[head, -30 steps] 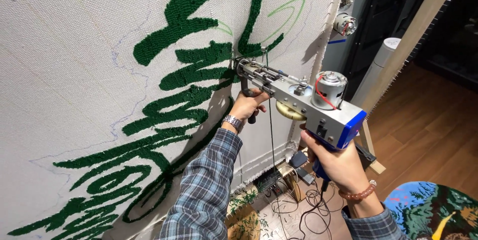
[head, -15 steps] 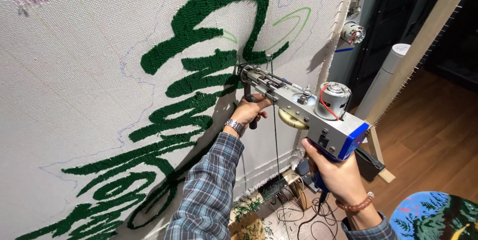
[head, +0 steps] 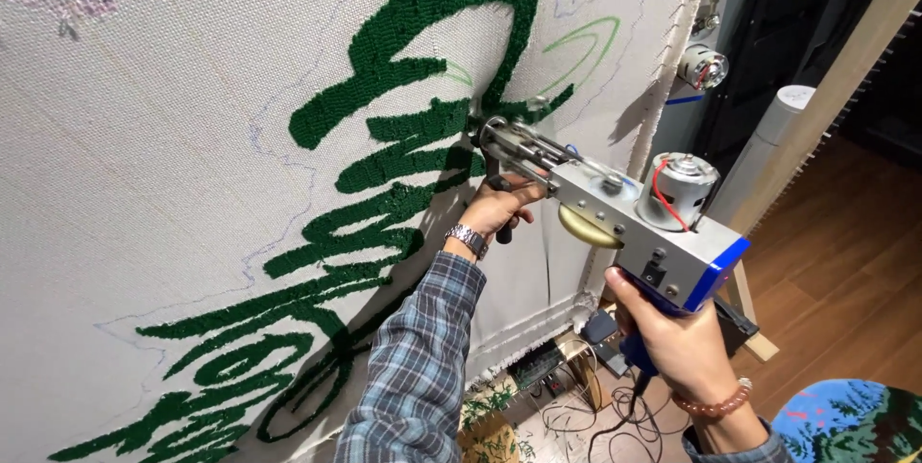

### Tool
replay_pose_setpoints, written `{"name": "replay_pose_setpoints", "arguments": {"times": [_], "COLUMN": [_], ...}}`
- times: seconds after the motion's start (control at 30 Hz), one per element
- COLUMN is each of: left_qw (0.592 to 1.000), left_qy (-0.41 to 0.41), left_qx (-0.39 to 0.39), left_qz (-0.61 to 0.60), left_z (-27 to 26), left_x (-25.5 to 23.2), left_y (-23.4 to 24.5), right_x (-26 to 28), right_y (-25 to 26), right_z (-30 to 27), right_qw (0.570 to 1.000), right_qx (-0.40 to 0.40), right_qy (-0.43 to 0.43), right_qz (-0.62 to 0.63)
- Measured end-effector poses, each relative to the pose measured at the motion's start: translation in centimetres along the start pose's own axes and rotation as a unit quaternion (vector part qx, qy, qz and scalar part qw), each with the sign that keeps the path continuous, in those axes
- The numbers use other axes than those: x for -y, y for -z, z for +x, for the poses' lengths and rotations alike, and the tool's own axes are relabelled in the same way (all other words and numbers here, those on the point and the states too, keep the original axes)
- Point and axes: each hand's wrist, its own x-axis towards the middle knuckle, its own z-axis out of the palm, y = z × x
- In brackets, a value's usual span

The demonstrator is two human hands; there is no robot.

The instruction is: The person is tufting a rug by using a tufting gun to insert green yarn into a canvas stretched on a wooden frame.

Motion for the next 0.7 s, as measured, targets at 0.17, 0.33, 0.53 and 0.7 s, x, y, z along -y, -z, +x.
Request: {"name": "replay_pose_setpoints", "arguments": {"times": [0.17,0.33,0.53,0.7], "left_qw": [0.999,0.992,0.995,0.993], "left_qy": [0.016,0.003,0.011,0.023], "left_qx": [0.044,0.115,0.092,0.098], "left_qz": [0.02,0.053,0.037,0.064], "left_z": [-2.1,-3.8,-7.1,-9.1], "left_x": [-1.9,-2.9,-3.6,-3.9], "left_y": [-0.5,-1.4,-4.1,-6.1], "right_x": [0.5,1.1,1.3,0.0], "right_y": [0.5,2.2,5.1,7.5], "right_z": [-0.3,-0.4,-1.2,-2.2], "right_qw": [1.0,0.997,0.997,0.996], "right_qx": [-0.011,0.026,0.013,0.014], "right_qy": [-0.005,0.072,0.045,0.045], "right_qz": [-0.004,0.016,0.055,0.071]}}
